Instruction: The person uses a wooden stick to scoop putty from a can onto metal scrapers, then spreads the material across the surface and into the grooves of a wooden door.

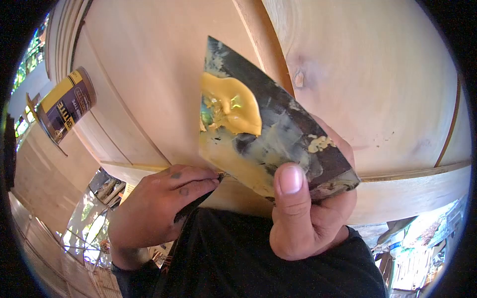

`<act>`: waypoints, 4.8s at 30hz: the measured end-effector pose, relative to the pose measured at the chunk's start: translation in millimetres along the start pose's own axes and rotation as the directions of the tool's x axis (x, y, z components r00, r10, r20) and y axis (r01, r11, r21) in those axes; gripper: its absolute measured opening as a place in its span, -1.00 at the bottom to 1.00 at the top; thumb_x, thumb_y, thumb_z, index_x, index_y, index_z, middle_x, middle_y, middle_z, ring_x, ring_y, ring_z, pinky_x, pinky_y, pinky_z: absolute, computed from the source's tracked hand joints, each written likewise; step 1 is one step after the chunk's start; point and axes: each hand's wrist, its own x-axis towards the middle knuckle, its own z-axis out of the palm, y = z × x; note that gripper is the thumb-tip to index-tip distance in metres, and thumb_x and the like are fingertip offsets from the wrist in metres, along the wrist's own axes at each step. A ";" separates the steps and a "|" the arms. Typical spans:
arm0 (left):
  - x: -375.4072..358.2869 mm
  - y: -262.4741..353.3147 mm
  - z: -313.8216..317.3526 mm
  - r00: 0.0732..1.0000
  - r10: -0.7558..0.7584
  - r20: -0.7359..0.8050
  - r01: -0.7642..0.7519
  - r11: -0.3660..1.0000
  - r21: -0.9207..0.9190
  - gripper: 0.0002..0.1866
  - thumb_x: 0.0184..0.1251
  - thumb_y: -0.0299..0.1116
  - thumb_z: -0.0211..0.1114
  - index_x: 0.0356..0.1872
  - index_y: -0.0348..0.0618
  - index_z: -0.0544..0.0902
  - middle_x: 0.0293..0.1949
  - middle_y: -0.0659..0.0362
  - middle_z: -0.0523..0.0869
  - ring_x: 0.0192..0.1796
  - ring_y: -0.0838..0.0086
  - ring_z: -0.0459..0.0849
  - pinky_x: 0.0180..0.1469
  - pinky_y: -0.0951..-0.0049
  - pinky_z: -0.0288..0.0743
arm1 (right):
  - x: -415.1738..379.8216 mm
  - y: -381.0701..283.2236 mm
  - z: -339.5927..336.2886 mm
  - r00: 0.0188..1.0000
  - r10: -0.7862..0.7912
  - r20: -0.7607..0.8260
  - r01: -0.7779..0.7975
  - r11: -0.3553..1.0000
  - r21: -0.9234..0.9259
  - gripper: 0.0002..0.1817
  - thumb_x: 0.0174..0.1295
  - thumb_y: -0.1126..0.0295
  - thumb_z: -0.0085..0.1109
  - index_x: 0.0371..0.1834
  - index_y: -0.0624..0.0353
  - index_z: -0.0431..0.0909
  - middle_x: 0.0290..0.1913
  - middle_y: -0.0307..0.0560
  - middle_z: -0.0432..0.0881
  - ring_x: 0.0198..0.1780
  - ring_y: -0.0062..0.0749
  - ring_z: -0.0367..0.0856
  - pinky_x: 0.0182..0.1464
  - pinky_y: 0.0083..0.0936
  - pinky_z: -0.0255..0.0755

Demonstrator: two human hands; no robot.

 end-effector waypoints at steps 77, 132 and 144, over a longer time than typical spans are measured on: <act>-106.8 -114.6 122.5 0.439 0.579 -0.687 -0.093 0.790 0.606 -0.43 0.04 -0.62 0.31 0.16 -0.06 0.46 0.18 -0.02 0.34 0.17 0.00 0.41 0.22 0.03 0.35 | -159.3 -29.6 47.0 0.914 -0.049 0.404 -0.073 0.956 0.282 -0.71 0.33 0.42 -0.01 0.05 0.32 0.36 -0.10 -0.05 0.59 -0.08 -0.43 0.60 -0.06 -0.51 0.47; -87.3 -13.5 138.1 0.300 -0.503 -0.811 -0.416 0.696 -0.585 -0.49 -0.09 -0.67 0.20 0.03 -0.23 0.50 -0.09 -0.12 0.58 -0.07 0.15 0.58 -0.04 0.26 0.49 | 68.1 -52.7 -56.7 0.983 -0.033 0.182 0.051 0.994 -0.092 -0.68 0.32 0.42 -0.06 0.10 0.31 0.32 -0.06 -0.03 0.55 -0.08 -0.40 0.59 -0.06 -0.52 0.49; -20.2 39.1 48.6 0.908 -0.116 -0.403 0.159 0.984 0.076 -0.51 0.03 -0.59 0.18 0.09 -0.13 0.53 0.16 0.14 0.50 0.21 0.17 0.45 0.22 0.14 0.33 | 71.2 -50.1 -54.8 0.998 0.052 0.032 -0.037 0.927 -0.372 -0.46 0.15 0.21 0.14 0.09 0.36 0.28 -0.13 -0.02 0.50 -0.14 -0.43 0.46 -0.04 -0.52 0.29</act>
